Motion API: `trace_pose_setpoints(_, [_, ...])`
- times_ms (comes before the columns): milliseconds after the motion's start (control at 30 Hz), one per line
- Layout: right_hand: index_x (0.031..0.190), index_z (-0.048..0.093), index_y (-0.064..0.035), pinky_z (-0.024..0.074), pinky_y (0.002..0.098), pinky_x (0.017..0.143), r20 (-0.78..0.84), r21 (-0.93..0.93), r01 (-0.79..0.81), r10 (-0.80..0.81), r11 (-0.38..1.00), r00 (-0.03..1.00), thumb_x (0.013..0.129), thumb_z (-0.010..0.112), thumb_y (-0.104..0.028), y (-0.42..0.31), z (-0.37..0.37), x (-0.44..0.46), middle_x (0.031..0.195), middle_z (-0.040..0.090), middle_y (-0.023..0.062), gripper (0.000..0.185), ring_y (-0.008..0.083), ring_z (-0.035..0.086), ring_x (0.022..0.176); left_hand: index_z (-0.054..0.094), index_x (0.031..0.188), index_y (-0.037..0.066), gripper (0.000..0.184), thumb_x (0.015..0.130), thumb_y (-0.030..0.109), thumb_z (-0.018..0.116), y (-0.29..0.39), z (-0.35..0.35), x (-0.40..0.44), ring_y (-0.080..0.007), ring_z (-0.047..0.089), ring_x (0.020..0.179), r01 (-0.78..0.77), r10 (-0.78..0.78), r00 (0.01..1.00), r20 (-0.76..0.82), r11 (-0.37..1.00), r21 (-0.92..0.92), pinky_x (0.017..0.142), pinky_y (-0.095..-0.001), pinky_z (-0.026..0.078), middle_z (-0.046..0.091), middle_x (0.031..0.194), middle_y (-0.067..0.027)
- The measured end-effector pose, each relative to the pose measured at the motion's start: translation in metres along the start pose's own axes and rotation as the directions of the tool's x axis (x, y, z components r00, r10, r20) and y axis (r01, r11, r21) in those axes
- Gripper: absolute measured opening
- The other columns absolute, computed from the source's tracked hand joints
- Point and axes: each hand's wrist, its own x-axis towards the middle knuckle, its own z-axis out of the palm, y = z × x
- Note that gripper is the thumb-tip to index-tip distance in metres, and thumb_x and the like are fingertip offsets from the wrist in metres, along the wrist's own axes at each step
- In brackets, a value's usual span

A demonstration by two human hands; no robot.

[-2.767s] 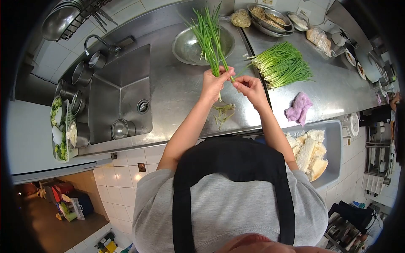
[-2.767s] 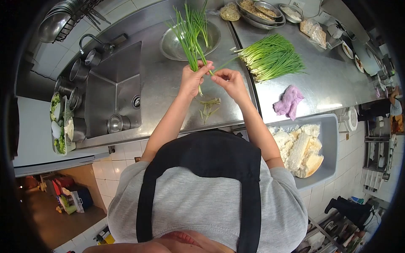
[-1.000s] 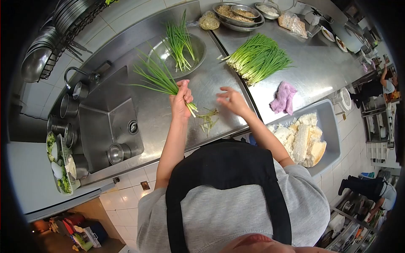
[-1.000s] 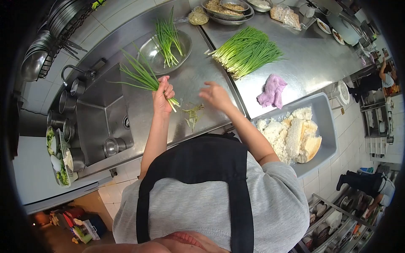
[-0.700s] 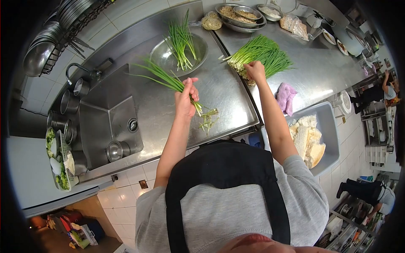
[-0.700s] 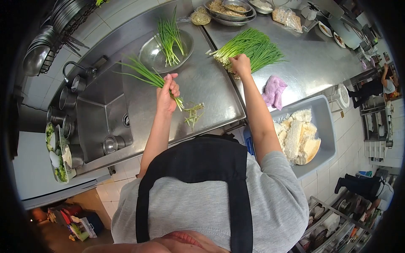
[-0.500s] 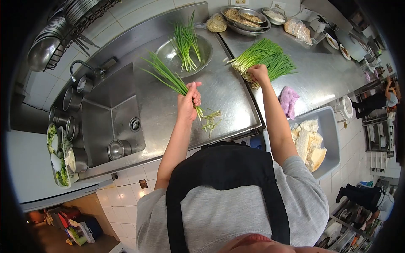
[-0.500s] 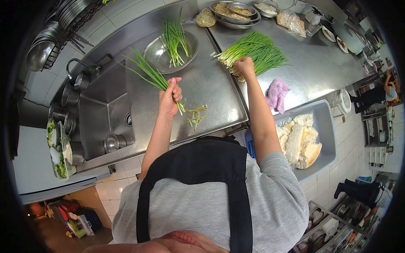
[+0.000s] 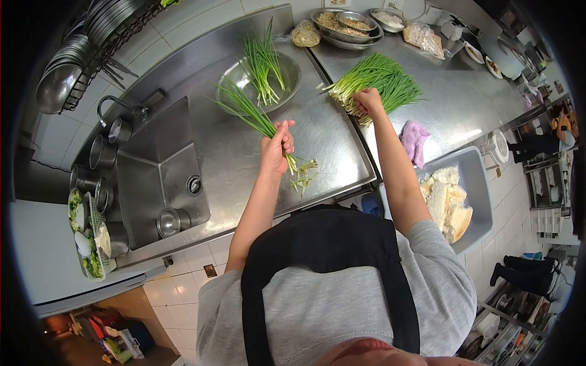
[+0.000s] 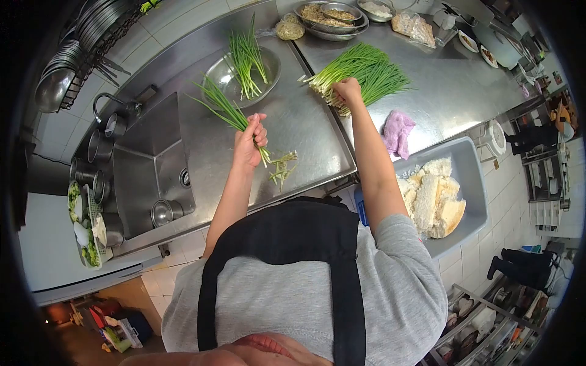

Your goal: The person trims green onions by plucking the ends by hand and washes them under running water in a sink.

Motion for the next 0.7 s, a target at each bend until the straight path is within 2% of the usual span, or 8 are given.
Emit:
trace_pose_setpoints(133, [0.060,0.056,0.0032,0.0241,0.0243,0.027,0.074,0.254,0.038,-0.059,0.966,0.996,0.068,0.055,-0.004,0.004,-0.012,-0.016,0.046,0.048,0.0063,0.010,0.0110,0.038,0.031,0.054,0.088,0.000,0.022,0.080,0.020,0.059,0.000,-0.001,0.002,-0.0024,0.034,0.043,0.032,-0.032,0.999,0.003,0.999,0.012,0.037,-0.0161,0.025,0.038,0.055,0.0050])
trace_pose_setpoints(267, [0.065,0.056,0.0014,0.0239,0.0238,0.029,-0.021,0.254,0.051,-0.047,0.966,0.999,0.071,0.056,-0.007,0.007,-0.008,-0.012,0.049,0.048,0.0049,0.010,0.0099,0.036,0.032,0.053,0.089,0.000,0.022,0.080,0.020,0.059,-0.002,0.002,0.002,-0.0022,0.034,0.044,0.039,-0.039,0.999,0.017,0.999,0.011,0.037,-0.0160,0.025,0.038,0.056,0.0051])
trace_pose_setpoints(333, [0.066,0.057,0.0017,0.0275,0.0245,0.030,-0.179,0.137,0.092,-0.067,0.986,0.982,0.072,0.056,-0.009,0.002,-0.003,-0.003,0.050,0.050,0.0056,0.012,0.0107,0.040,0.032,0.051,0.091,0.001,0.023,0.081,0.021,0.056,-0.003,0.005,0.003,-0.0016,0.033,0.044,0.050,-0.052,0.998,0.039,0.998,0.046,0.037,-0.0152,0.024,0.036,0.056,0.0058])
trace_pose_setpoints(367, [0.066,0.057,0.0017,0.0275,0.0245,0.030,-0.179,0.137,0.093,-0.068,0.986,0.982,0.072,0.056,-0.009,-0.001,-0.001,0.001,0.050,0.050,0.0056,0.012,0.0107,0.040,0.032,0.051,0.091,0.001,0.023,0.081,0.021,0.056,-0.003,0.006,0.003,-0.0016,0.033,0.044,0.049,-0.051,0.998,0.040,0.998,0.047,0.037,-0.0152,0.024,0.036,0.056,0.0058])
trace_pose_setpoints(433, [0.064,0.056,0.0025,0.0321,0.0252,0.032,-0.172,-0.150,0.095,-0.121,0.984,0.978,0.072,0.058,-0.011,-0.007,0.004,0.006,0.050,0.053,0.0065,0.016,0.0118,0.045,0.035,0.053,0.089,0.000,0.023,0.080,0.020,0.058,-0.003,0.007,0.003,-0.0020,0.033,0.044,0.046,-0.047,0.998,0.031,0.998,0.045,0.037,-0.0157,0.025,0.037,0.056,0.0054])
trace_pose_setpoints(567, [0.060,0.055,0.0029,0.0358,0.0257,0.035,-0.158,-0.354,0.024,-0.085,0.935,0.984,0.069,0.062,-0.014,-0.010,0.008,0.015,0.049,0.053,0.0075,0.020,0.0123,0.048,0.037,0.053,0.089,0.000,0.023,0.080,0.020,0.058,-0.002,0.003,0.002,-0.0021,0.034,0.044,0.050,-0.050,0.999,0.015,0.998,0.039,0.037,-0.0157,0.025,0.037,0.056,0.0054])
trace_pose_setpoints(633, [0.062,0.055,0.0018,0.0325,0.0255,0.033,-0.158,-0.253,0.032,-0.074,0.967,0.985,0.070,0.062,-0.013,-0.013,0.009,0.007,0.049,0.052,0.0057,0.018,0.0113,0.044,0.035,0.053,0.088,0.000,0.023,0.080,0.021,0.059,0.000,-0.001,0.000,-0.0021,0.034,0.044,0.049,-0.049,0.999,0.009,0.998,0.034,0.037,-0.0156,0.025,0.038,0.056,0.0053])
trace_pose_setpoints(700, [0.065,0.055,0.0000,0.0273,0.0237,0.031,-0.112,0.240,0.017,0.010,0.971,0.994,0.071,0.062,-0.012,-0.016,0.005,-0.004,0.049,0.049,0.0026,0.015,0.0092,0.039,0.033,0.053,0.088,0.000,0.023,0.079,0.021,0.059,0.004,-0.006,-0.001,-0.0021,0.034,0.045,0.039,-0.038,0.999,-0.008,0.998,0.041,0.037,-0.0156,0.025,0.038,0.057,0.0053])
